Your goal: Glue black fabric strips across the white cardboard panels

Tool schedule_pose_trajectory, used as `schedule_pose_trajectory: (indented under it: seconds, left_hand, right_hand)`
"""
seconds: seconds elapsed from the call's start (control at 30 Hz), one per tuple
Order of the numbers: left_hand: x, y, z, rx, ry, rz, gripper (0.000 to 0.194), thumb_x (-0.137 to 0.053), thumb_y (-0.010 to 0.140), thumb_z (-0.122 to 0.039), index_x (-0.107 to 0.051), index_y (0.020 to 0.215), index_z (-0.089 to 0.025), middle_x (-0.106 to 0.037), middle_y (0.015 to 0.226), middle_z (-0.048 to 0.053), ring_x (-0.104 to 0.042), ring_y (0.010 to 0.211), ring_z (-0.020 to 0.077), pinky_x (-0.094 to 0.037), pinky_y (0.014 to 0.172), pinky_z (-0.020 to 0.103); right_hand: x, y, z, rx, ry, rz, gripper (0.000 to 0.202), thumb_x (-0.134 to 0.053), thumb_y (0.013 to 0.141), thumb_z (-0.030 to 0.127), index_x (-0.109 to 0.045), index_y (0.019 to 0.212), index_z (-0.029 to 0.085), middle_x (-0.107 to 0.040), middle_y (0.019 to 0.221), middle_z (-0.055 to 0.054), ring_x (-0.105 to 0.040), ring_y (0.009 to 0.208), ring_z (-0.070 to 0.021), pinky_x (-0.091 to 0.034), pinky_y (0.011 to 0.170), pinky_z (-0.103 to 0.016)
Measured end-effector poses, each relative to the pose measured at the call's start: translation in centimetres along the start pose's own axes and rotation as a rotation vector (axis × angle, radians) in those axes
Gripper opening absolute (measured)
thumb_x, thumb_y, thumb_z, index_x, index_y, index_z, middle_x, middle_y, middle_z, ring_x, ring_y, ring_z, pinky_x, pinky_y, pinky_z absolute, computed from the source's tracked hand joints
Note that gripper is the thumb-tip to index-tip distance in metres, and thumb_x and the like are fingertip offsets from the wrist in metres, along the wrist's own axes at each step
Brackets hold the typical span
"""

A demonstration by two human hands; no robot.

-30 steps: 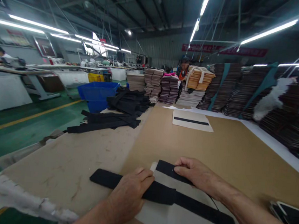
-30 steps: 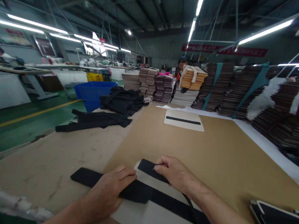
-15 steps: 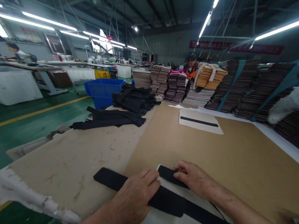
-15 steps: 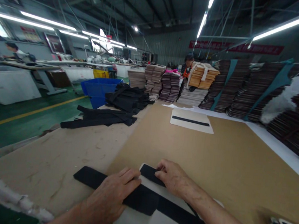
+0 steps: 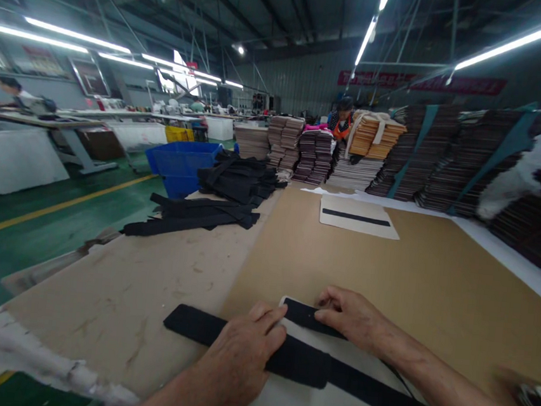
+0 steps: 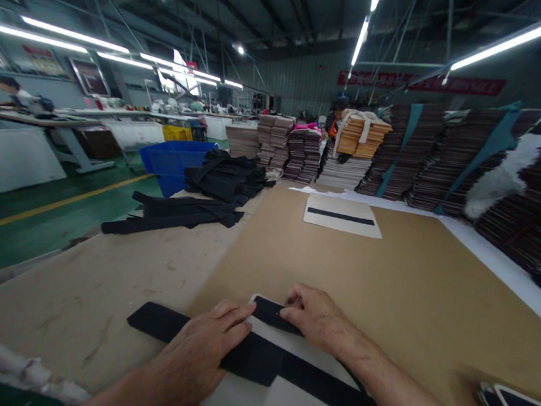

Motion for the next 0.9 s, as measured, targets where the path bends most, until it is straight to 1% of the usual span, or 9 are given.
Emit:
schedule_pose_trajectory:
  seconds: [0.1,0.2,0.27,0.33,0.4,0.5,0.63,0.73,0.9]
  left_hand:
    - [-0.1,-0.1,0.1,0.002,0.013,-0.008,0.057,-0.048,0.061,-0.003,-0.057,0.115,-0.019,-0.046,0.148,0.006,-0.042,0.13,0.0252,-0.042,0.107,0.044]
    - [-0.2,-0.1,0.2,0.003,0.016,-0.012,0.059,-0.046,0.06,-0.002,-0.057,0.116,-0.019,-0.044,0.15,0.007,-0.041,0.131,0.0264,-0.041,0.107,0.045]
    - [-0.2,0.0,0.2,0.006,0.012,-0.015,0.061,-0.046,0.06,-0.001,-0.058,0.117,-0.019,-0.044,0.149,0.007,-0.041,0.131,0.0263,-0.042,0.107,0.045]
    - [-0.3,0.1,0.3,0.001,0.014,-0.017,0.062,-0.045,0.06,0.0,-0.058,0.117,-0.02,-0.046,0.148,0.007,-0.041,0.131,0.0256,-0.043,0.106,0.045]
    - [-0.4,0.2,0.5,-0.004,0.028,-0.015,0.063,-0.044,0.06,0.0,-0.059,0.118,-0.02,-0.046,0.148,0.006,-0.041,0.131,0.0251,-0.044,0.106,0.045]
    - [-0.7,0.4,0.8,0.002,0.063,-0.008,0.067,-0.043,0.059,0.001,-0.059,0.121,-0.022,-0.045,0.15,0.005,-0.042,0.132,0.0251,-0.044,0.106,0.045]
    - [-1.1,0.6,1.3,-0.011,0.11,0.014,0.068,-0.045,0.06,-0.001,-0.06,0.124,-0.022,-0.045,0.15,0.005,-0.043,0.132,0.0269,-0.045,0.107,0.047]
    - [-1.3,0.8,1.5,0.0,0.152,0.042,0.071,-0.046,0.06,-0.003,-0.059,0.128,-0.023,-0.045,0.151,0.005,-0.045,0.132,0.0291,-0.046,0.106,0.05]
    - [-1.3,1.2,1.6,0.02,0.185,0.106,0.07,-0.047,0.061,-0.004,-0.062,0.126,-0.02,-0.046,0.15,0.007,-0.045,0.133,0.033,-0.046,0.106,0.053]
  right_hand:
    - [2.1,-2.1,-1.8,-0.033,0.111,0.047,0.019,-0.065,0.075,0.028,-0.059,0.092,0.021,-0.058,0.07,0.003,-0.051,0.061,-0.0117,-0.036,0.055,-0.023]
    - [4.5,-5.3,-4.6,-0.099,0.213,0.081,0.033,-0.07,0.068,0.036,-0.06,0.096,0.023,-0.06,0.078,0.002,-0.053,0.067,-0.0138,-0.04,0.06,-0.025]
    - [5.9,-7.6,-6.6,-0.147,0.24,0.053,0.04,-0.071,0.065,0.042,-0.061,0.098,0.023,-0.061,0.081,0.0,-0.055,0.072,-0.0162,-0.042,0.064,-0.027]
    - [6.7,-9.5,-8.1,-0.177,0.251,-0.002,0.037,-0.07,0.066,0.044,-0.062,0.095,0.022,-0.061,0.083,-0.001,-0.055,0.077,-0.0176,-0.042,0.069,-0.029]
    - [6.6,-10.8,-9.2,-0.22,0.286,-0.066,0.03,-0.065,0.071,0.045,-0.06,0.089,0.022,-0.061,0.083,-0.001,-0.055,0.076,-0.017,-0.041,0.07,-0.029]
    - [5.7,-11.9,-10.2,-0.284,0.307,-0.195,0.024,-0.06,0.074,0.044,-0.057,0.086,0.023,-0.056,0.074,0.002,-0.05,0.066,-0.0149,-0.038,0.062,-0.027]
    - [5.0,-12.5,-10.7,-0.336,0.178,-0.39,0.019,-0.059,0.073,0.037,-0.054,0.084,0.023,-0.043,0.064,0.005,-0.044,0.06,-0.0139,-0.034,0.058,-0.028]
    - [4.6,-12.8,-11.0,-0.368,0.132,-0.434,0.015,-0.058,0.076,0.033,-0.052,0.085,0.023,-0.042,0.063,0.006,-0.042,0.058,-0.0132,-0.033,0.058,-0.028]
    - [4.4,-13.2,-11.8,-0.336,0.114,-0.505,0.016,-0.059,0.079,0.033,-0.052,0.09,0.023,-0.043,0.062,0.007,-0.045,0.058,-0.0131,-0.033,0.057,-0.027]
Point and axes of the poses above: each hand's wrist, its own y-axis towards the middle knuckle, its own x-axis out of the back of the hand, z = x × y, the point moved 5 cm from there along y, towards the middle knuckle
